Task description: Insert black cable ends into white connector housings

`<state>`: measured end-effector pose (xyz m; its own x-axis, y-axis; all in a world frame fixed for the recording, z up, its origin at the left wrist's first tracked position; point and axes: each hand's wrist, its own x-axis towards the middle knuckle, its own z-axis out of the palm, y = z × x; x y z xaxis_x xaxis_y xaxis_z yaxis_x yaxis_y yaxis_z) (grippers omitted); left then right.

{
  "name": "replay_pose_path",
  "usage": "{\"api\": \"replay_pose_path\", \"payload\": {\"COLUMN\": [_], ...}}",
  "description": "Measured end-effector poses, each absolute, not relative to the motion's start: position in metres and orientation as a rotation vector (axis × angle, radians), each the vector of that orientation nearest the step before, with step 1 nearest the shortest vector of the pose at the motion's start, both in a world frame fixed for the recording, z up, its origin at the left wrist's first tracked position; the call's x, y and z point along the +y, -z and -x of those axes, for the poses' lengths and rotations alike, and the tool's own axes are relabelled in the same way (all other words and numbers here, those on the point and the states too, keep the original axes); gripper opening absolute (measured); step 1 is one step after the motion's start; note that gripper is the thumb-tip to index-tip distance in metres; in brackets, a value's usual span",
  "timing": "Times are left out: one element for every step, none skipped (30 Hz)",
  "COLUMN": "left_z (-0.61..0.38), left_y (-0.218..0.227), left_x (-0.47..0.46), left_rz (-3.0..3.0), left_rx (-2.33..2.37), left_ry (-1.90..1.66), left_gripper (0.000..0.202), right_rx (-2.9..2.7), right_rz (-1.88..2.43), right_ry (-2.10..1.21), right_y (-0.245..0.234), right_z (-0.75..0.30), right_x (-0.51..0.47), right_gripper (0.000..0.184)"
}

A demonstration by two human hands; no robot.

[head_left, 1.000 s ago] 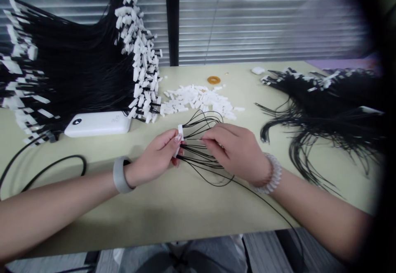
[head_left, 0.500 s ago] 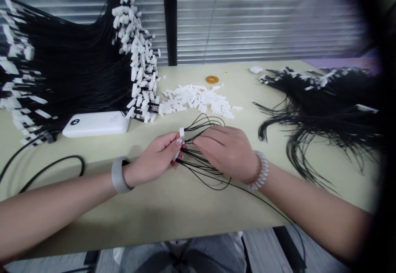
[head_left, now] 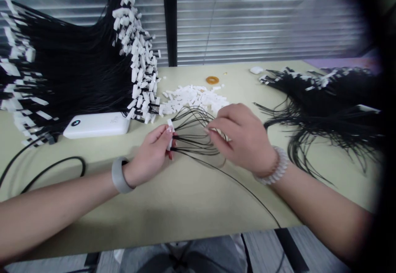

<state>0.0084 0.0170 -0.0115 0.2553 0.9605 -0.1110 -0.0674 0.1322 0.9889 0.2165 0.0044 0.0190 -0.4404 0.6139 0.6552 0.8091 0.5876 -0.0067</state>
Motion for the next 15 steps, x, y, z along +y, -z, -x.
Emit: {"api": "replay_pose_path", "payload": {"left_z": [-0.009, -0.009, -0.009, -0.009, -0.009, -0.009, -0.009, -0.009, -0.009, -0.009, -0.009, -0.009, -0.009, -0.009, -0.009], "left_y": [0.012, 0.011, 0.011, 0.01, 0.009, 0.008, 0.008, 0.007, 0.007, 0.007, 0.008, 0.008, 0.009, 0.01, 0.01], "left_x": [0.018, 0.018, 0.018, 0.018, 0.018, 0.018, 0.018, 0.018, 0.018, 0.018, 0.018, 0.018, 0.018, 0.019, 0.019], "left_rz": [-1.106, -1.055, -1.017, -0.988, -0.966, -0.953, -0.949, -0.952, -0.962, -0.976, -0.989, -1.0, -1.011, -1.022, -1.036], "left_rx": [1.001, 0.981, 0.964, 0.954, 0.951, 0.954, 0.959, 0.963, 0.965, 0.965, 0.964, 0.962, 0.96, 0.96, 0.961], "left_ry": [-1.026, -1.065, -1.093, -1.113, -1.126, -1.13, -1.128, -1.121, -1.116, -1.111, -1.112, -1.115, -1.117, -1.114, -1.104], "left_gripper": [0.022, 0.021, 0.019, 0.017, 0.016, 0.015, 0.016, 0.017, 0.018, 0.018, 0.019, 0.019, 0.019, 0.018, 0.018], "right_rx": [-2.191, -2.223, -2.299, -2.405, -2.518, -2.618, -2.69, -2.737, -2.759, -2.754, -2.716, -2.637, -2.51, -2.354, -2.201], "right_rz": [1.182, 1.243, 1.301, 1.357, 1.411, 1.465, 1.521, 1.566, 1.598, 1.619, 1.635, 1.652, 1.673, 1.685, 1.682], "right_ry": [0.395, 0.344, 0.258, 0.147, 0.033, -0.052, -0.086, -0.072, -0.028, 0.026, 0.089, 0.157, 0.237, 0.316, 0.376], "right_y": [-0.022, -0.025, -0.027, -0.028, -0.029, -0.029, -0.029, -0.029, -0.029, -0.03, -0.032, -0.034, -0.037, -0.04, -0.042], "right_z": [-0.221, -0.224, -0.227, -0.229, -0.231, -0.231, -0.232, -0.232, -0.232, -0.234, -0.236, -0.239, -0.244, -0.249, -0.256], "right_x": [0.004, 0.004, 0.003, 0.002, 0.001, 0.0, -0.002, -0.003, -0.004, -0.004, -0.005, -0.005, -0.004, -0.004, -0.002], "right_gripper": [0.017, 0.02, 0.023, 0.026, 0.029, 0.03, 0.029, 0.028, 0.027, 0.025, 0.024, 0.023, 0.022, 0.021, 0.022]}}
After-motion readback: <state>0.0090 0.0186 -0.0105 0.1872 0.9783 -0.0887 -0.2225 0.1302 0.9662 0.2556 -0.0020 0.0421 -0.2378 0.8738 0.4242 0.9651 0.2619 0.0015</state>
